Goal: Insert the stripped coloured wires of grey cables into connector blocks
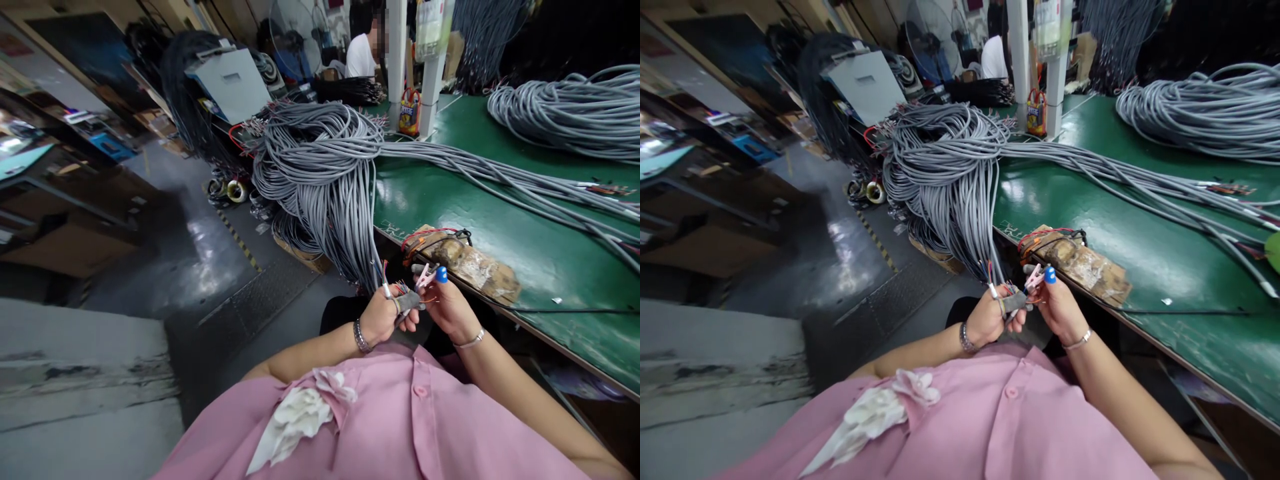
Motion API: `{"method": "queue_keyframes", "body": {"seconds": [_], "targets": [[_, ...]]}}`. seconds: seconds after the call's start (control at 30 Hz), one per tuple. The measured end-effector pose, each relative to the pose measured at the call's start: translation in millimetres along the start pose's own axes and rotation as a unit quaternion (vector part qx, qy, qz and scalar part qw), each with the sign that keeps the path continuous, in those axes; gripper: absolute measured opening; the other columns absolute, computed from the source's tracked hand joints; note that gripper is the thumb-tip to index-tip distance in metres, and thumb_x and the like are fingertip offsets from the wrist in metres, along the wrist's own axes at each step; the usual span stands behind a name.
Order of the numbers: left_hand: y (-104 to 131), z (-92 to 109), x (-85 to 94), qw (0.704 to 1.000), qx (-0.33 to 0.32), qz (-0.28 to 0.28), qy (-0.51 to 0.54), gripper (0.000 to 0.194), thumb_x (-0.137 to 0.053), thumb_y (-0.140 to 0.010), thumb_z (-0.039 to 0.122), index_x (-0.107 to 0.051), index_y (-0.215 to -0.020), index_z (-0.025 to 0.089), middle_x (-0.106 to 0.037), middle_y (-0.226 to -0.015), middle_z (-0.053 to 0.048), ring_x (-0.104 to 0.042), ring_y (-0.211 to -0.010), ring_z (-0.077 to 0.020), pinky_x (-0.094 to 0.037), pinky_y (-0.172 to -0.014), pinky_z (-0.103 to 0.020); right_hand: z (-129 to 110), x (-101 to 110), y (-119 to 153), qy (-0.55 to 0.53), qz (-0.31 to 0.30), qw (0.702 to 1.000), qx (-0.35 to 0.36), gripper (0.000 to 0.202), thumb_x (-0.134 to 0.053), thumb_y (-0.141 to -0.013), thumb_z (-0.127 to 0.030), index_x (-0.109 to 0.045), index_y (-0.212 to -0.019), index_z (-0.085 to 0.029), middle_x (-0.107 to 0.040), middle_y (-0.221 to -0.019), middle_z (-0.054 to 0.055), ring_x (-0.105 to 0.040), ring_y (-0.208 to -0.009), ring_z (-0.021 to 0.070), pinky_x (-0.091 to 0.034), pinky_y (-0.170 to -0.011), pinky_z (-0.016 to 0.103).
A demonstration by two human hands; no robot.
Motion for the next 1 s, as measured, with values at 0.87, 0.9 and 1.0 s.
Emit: {"method": "queue_keyframes", "body": {"seconds": [0.87,0.9,1.0], "targets": [[9.0,-2.0,-2.3,0.994,-0.029,0.088,0.058,0.031,-0.068,-0.069,0.041,-0.058,-0.07,0.013,-0.062,-0.054,-0.002,-0.056,-0.04,-0.0112,-0.033,-0.035,-0.019,-8.1,-10.5,10.2,-0.03,0.009,0.999,-0.015,0.031,-0.064,-0.079,-0.052,-0.067,-0.081,-0.021,-0.061,-0.074,0.002,-0.051,-0.063,0.0131,-0.045,-0.058,0.026],[8.0,-2.1,-3.2,0.994,-0.028,0.092,0.055,0.031,-0.068,-0.07,0.042,-0.058,-0.069,0.013,-0.062,-0.054,-0.002,-0.055,-0.04,-0.011,-0.033,-0.035,-0.019,-7.6,-9.6,9.8,-0.031,0.015,0.999,-0.017,0.029,-0.065,-0.079,-0.051,-0.067,-0.081,-0.021,-0.062,-0.076,0.002,-0.052,-0.063,0.0134,-0.045,-0.058,0.026],[5.6,-3.0,-4.8,0.994,-0.021,0.102,0.041,0.032,-0.066,-0.071,0.043,-0.059,-0.069,0.012,-0.061,-0.054,-0.002,-0.054,-0.039,-0.0102,-0.033,-0.035,-0.019,-5.8,-5.7,7.9,-0.03,0.028,0.999,-0.012,0.028,-0.067,-0.077,-0.049,-0.069,-0.083,-0.022,-0.066,-0.08,0.003,-0.055,-0.067,0.015,-0.047,-0.062,0.029]]}}
Point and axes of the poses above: each hand's wrist, its own y-axis away from the middle knuckle, its own x-axis out of the back of the hand, z = x × y, the point moved 2 cm from there along -y, towards the middle knuckle
